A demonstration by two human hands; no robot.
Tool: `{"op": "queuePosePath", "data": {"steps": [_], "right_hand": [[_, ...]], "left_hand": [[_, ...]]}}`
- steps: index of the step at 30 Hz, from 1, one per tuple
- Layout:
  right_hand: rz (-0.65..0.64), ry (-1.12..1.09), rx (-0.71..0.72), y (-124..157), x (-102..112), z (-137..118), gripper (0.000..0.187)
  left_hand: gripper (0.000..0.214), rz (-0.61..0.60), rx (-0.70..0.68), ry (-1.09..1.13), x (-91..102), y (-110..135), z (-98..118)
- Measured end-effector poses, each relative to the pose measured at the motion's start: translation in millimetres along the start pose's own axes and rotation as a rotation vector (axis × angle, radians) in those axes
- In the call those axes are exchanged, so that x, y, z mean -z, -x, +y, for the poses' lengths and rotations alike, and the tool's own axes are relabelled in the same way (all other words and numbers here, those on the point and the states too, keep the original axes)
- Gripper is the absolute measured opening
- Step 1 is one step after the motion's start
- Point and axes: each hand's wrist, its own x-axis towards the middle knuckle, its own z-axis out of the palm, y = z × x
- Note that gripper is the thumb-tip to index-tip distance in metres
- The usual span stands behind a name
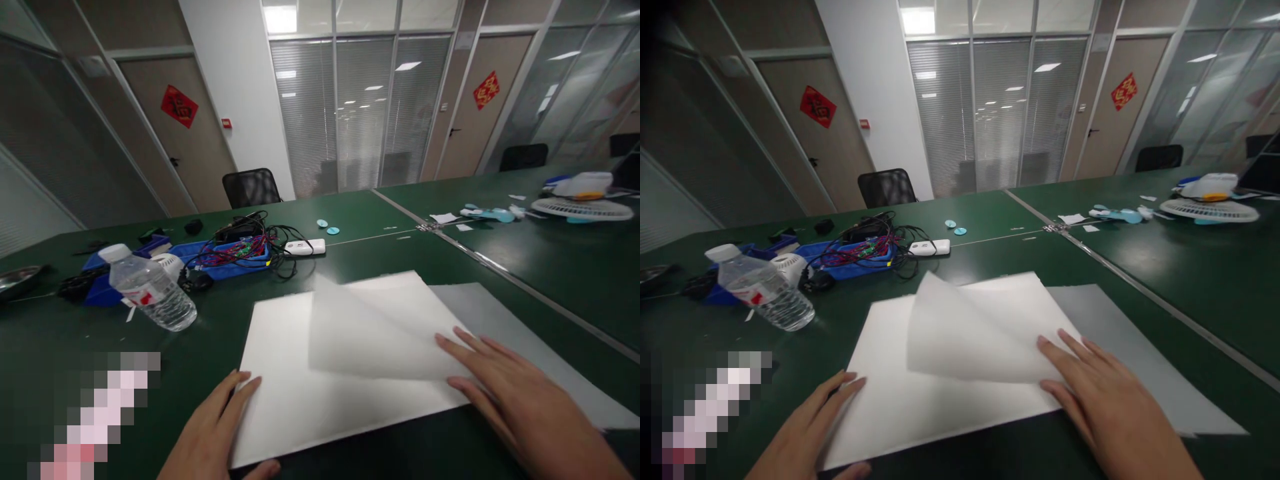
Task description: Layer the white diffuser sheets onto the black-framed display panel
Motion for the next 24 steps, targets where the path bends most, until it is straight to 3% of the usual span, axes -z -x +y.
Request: {"op": "queuePosePath", "data": {"steps": [4,8,12,15,18,20,24], "right_hand": [[-0.133,-0.009,0.267,-6,-5,-60,0.053],[-0.203,-0.049,0.370,-3,1,-70,0.065],[-0.044,0.031,0.224,11,18,-34,0.060],[0.063,0.121,-0.075,33,25,12,0.064],[0.027,0.085,-0.305,58,20,48,0.075],[-0.021,0.043,-0.305,70,14,58,0.076],[-0.069,0.050,-0.173,75,7,58,0.076]], "left_hand": [[0.104,-0.020,0.106,-0.018,7.2,16,17],[0.099,-0.026,0.098,-0.062,15.4,36,44],[0.083,-0.103,0.139,-0.062,30.7,37,66],[0.084,-0.116,0.223,-0.009,40.5,33,74],[0.086,-0.138,0.234,0.032,44.8,33,80],[0.081,-0.155,0.238,0.040,45.9,34,84],[0.065,-0.156,0.241,0.037,45.4,39,83]]}}
